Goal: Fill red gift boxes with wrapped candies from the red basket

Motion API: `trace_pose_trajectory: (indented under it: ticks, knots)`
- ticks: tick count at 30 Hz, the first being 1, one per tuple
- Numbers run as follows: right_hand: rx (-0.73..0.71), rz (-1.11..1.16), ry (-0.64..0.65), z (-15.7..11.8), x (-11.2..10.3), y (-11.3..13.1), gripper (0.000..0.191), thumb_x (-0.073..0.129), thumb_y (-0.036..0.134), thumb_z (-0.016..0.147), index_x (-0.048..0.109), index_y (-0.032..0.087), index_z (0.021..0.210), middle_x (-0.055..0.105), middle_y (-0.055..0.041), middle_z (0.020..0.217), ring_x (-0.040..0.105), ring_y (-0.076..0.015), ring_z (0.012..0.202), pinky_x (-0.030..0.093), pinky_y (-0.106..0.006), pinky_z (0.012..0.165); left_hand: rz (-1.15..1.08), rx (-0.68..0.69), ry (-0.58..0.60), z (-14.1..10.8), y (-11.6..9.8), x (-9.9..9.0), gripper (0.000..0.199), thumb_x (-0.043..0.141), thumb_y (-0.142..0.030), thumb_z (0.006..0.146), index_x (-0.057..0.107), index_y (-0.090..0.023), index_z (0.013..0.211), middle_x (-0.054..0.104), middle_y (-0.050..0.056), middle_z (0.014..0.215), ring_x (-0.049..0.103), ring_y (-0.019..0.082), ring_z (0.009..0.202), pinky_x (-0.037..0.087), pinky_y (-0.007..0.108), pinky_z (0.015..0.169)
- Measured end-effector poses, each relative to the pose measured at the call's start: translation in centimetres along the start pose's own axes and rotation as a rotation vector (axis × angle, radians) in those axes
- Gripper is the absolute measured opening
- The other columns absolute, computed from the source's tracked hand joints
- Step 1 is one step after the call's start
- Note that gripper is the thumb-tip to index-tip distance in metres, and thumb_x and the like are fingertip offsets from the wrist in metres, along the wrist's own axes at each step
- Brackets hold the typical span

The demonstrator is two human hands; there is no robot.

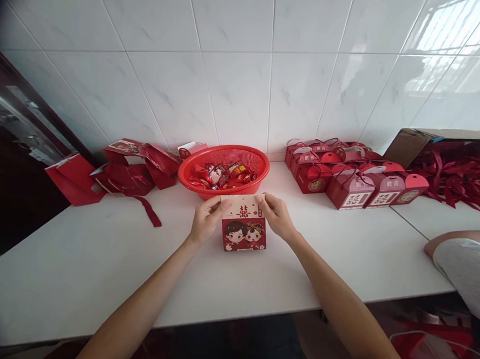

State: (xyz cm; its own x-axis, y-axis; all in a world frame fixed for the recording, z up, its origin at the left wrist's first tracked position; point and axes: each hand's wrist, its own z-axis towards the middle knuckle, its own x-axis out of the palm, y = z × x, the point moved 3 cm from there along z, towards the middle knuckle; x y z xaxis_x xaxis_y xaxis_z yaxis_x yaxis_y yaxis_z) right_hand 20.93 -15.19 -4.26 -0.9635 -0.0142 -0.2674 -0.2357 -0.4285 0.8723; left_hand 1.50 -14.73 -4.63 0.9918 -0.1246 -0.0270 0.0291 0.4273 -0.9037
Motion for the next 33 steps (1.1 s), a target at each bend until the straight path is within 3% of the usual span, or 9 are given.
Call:
trace_pose_trajectory:
  ticks: [19,24,33]
  knots:
    - [0.004,-0.048,-0.02,0.21,-0.09,-0.18,0.063,0.044,0.079,0.087,0.031,0.023,0.062,0.034,0.0023,0.062,0.031,-0.0116,0.058,0.026,-0.028,0.052,-0.063,-0.066,0.016,0.24,0.22,0.25,0.041,0.073,-0.053,0.081,0.062,-0.016,0.068,0.053,-0.003,0.06,0.044,0.01,0.057,0.037,0.022,0.054]
    - [0.008,-0.042,-0.01,0.14,-0.06,-0.28,0.062,0.044,0.078,0.088,0.032,0.023,0.063,0.035,0.0022,0.063,0.032,-0.0118,0.059,0.026,-0.028,0.052,-0.071,-0.09,0.024,0.22,0.11,0.34,0.039,0.074,-0.054,0.08,0.067,-0.016,0.074,0.059,-0.001,0.065,0.05,0.012,0.062,0.043,0.023,0.059]
    - [0.015,-0.033,0.0,0.09,0.05,-0.16,0.062,0.043,0.077,0.089,0.032,0.022,0.063,0.035,0.0024,0.063,0.033,-0.0111,0.057,0.028,-0.027,0.051,-0.036,-0.1,0.013,0.34,0.28,0.08,0.041,0.073,-0.055,0.081,0.064,-0.017,0.069,0.055,-0.001,0.062,0.049,0.013,0.061,0.041,0.024,0.056]
